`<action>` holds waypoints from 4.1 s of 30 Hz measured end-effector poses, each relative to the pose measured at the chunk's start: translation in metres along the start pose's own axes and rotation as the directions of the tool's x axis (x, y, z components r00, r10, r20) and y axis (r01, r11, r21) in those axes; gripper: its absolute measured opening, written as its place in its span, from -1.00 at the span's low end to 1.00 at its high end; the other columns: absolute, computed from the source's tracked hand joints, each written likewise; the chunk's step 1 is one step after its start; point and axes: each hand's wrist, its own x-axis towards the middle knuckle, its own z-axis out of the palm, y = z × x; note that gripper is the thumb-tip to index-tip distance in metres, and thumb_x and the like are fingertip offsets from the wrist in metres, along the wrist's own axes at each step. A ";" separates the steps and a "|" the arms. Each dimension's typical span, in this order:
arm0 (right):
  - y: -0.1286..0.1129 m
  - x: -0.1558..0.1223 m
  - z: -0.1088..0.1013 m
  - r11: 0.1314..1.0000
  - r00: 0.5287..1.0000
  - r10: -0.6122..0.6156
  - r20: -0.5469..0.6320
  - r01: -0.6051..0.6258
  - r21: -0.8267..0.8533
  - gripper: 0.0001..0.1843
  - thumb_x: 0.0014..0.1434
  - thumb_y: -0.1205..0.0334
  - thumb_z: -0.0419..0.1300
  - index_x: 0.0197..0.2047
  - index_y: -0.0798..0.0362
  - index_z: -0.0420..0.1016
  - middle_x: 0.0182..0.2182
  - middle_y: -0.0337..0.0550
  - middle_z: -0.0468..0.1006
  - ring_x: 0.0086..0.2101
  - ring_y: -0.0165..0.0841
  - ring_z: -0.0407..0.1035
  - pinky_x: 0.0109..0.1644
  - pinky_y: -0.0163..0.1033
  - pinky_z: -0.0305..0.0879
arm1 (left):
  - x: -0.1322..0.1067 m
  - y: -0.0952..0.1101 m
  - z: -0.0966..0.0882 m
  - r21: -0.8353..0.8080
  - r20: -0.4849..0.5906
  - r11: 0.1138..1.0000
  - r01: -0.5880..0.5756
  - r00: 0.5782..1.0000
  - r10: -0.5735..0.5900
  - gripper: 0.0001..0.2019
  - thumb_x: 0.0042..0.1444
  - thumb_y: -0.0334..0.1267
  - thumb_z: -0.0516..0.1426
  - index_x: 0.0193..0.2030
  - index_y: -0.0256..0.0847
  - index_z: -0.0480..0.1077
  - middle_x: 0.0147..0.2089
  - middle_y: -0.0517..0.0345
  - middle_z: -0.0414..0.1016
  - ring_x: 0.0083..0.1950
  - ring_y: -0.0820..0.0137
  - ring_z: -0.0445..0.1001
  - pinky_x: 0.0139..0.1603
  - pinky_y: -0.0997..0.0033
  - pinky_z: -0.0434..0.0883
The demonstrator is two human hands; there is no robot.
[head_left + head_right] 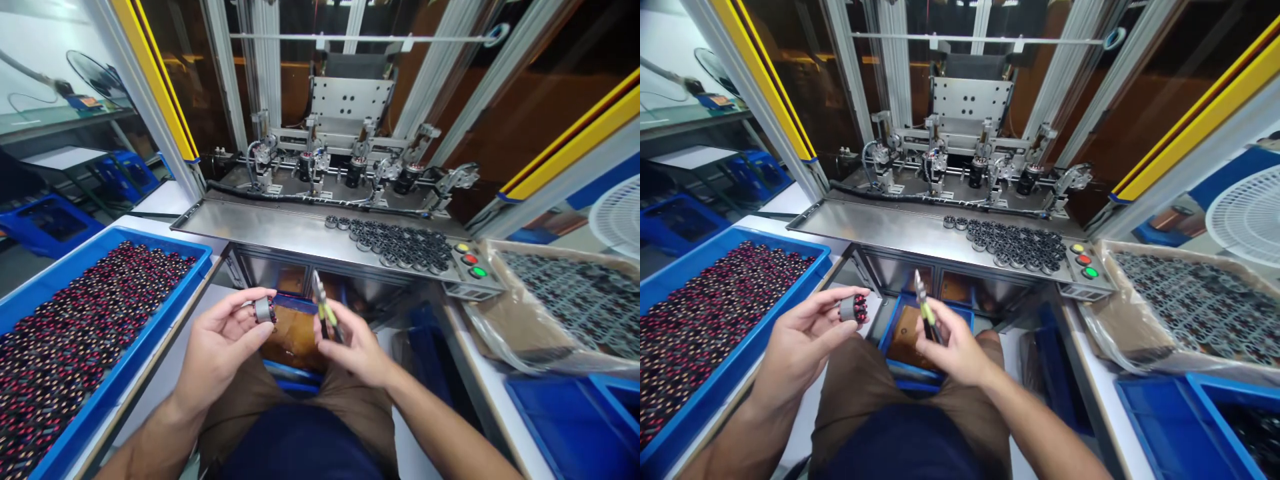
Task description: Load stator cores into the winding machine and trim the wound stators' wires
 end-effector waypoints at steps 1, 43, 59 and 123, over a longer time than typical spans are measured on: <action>0.001 -0.017 0.010 1.000 1.000 -0.021 -0.007 0.021 -0.010 -0.40 0.18 0.27 0.19 0.27 0.01 0.15 -0.26 -0.15 0.46 -0.31 -0.38 0.42 -0.19 -0.20 0.42 | 0.000 -0.001 0.003 0.012 -0.001 1.000 -0.003 1.000 0.003 -0.66 0.06 -0.46 0.28 0.00 -0.17 0.50 -0.01 0.05 0.62 -0.11 0.46 0.60 -0.04 0.59 0.51; -0.023 -0.030 0.032 0.941 0.955 -0.295 0.024 0.295 -0.165 -0.12 -0.09 0.53 0.09 0.35 0.08 0.12 -0.23 -0.02 0.41 -0.27 -0.27 0.32 -0.24 -0.14 0.35 | -0.005 -0.006 0.014 0.134 0.055 0.962 -0.240 0.971 0.234 -0.75 0.12 -0.48 0.21 -0.09 -0.14 0.53 -0.01 0.09 0.57 0.09 0.34 0.52 0.07 0.45 0.50; -0.025 -0.027 0.038 0.908 0.934 -0.357 0.024 0.353 -0.224 -0.13 -0.11 0.51 0.06 0.33 0.06 0.16 -0.31 -0.09 0.39 -0.36 -0.32 0.29 -0.34 -0.21 0.30 | -0.012 -0.005 0.012 0.334 0.082 0.870 -0.363 0.931 0.357 -0.68 0.06 -0.53 0.22 -0.08 -0.10 0.53 -0.02 0.08 0.58 0.08 0.25 0.50 0.09 0.25 0.47; -0.073 -0.051 0.018 0.951 0.983 0.043 0.176 -0.094 0.296 -0.10 -0.02 0.61 0.09 0.33 -0.27 0.15 -0.20 -0.21 0.44 -0.27 -0.39 0.41 -0.15 -0.15 0.40 | -0.013 -0.015 -0.012 0.517 0.408 0.459 -0.723 0.679 0.610 -0.14 -0.25 -0.82 0.29 0.24 -0.21 0.31 0.11 0.04 0.55 0.03 0.25 0.57 0.05 0.21 0.57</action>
